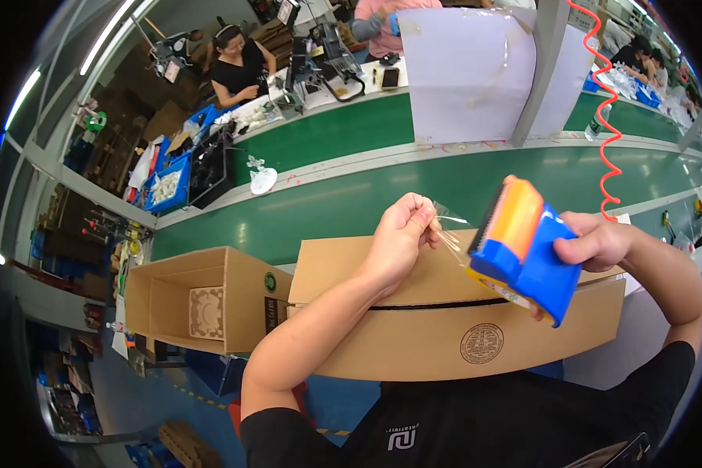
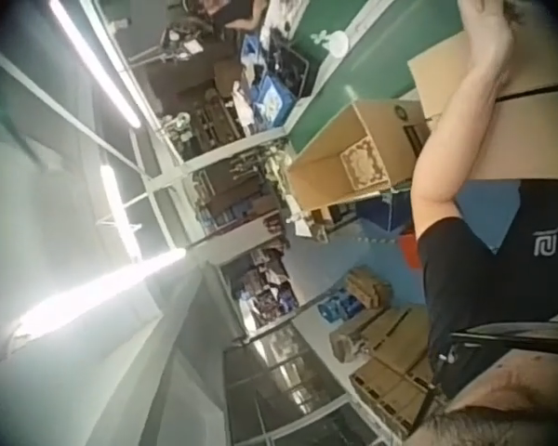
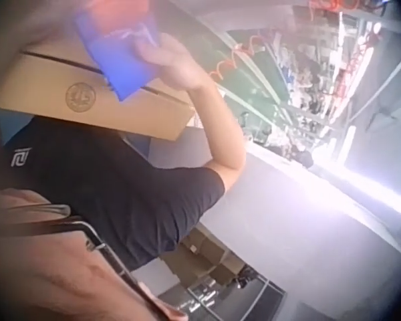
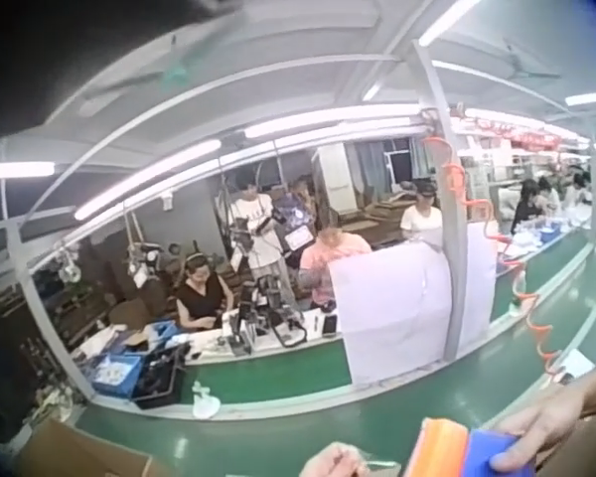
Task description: Assembling cardboard boxes and sealing them with packing tape.
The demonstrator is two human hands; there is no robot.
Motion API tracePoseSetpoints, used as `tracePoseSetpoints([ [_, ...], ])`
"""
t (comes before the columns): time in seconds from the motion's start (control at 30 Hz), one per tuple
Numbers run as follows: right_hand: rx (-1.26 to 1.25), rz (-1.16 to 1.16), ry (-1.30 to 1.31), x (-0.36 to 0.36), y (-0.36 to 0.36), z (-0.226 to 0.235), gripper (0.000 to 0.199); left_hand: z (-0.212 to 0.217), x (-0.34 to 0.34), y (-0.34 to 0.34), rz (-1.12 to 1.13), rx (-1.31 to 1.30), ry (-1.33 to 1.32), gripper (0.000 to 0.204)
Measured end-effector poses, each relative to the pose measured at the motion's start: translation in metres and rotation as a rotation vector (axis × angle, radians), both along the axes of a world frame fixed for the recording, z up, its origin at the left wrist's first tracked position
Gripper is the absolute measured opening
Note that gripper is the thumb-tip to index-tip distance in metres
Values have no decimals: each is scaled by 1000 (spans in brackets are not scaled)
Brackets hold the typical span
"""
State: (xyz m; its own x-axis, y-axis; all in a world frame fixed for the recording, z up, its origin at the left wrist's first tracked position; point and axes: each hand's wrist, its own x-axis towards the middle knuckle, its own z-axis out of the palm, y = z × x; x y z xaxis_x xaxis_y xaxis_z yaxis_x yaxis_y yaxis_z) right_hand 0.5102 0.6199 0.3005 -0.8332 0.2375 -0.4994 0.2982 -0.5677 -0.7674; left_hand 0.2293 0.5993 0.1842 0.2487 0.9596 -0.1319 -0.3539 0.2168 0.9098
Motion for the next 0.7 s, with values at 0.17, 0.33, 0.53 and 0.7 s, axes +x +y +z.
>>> tracePoseSetpoints([
  [0.17, -30, -56, -95, 11, -7, -17, 75, 3, 8, -6, -33, -42, 10, 13],
  [0.33, 129, 43, -41, 1, -9, -23, 63, 5, 3, 1, -24, -30, 92, 14],
  [0.53, 318, 110, 21, -5, -11, -23, 54, 21, -2, -4, 24, 16, 71, 19],
  [0.7, 331, 278, -91, -15, -1, -16, 47, 45, -16, -24, 132, -69, 195, 21],
])
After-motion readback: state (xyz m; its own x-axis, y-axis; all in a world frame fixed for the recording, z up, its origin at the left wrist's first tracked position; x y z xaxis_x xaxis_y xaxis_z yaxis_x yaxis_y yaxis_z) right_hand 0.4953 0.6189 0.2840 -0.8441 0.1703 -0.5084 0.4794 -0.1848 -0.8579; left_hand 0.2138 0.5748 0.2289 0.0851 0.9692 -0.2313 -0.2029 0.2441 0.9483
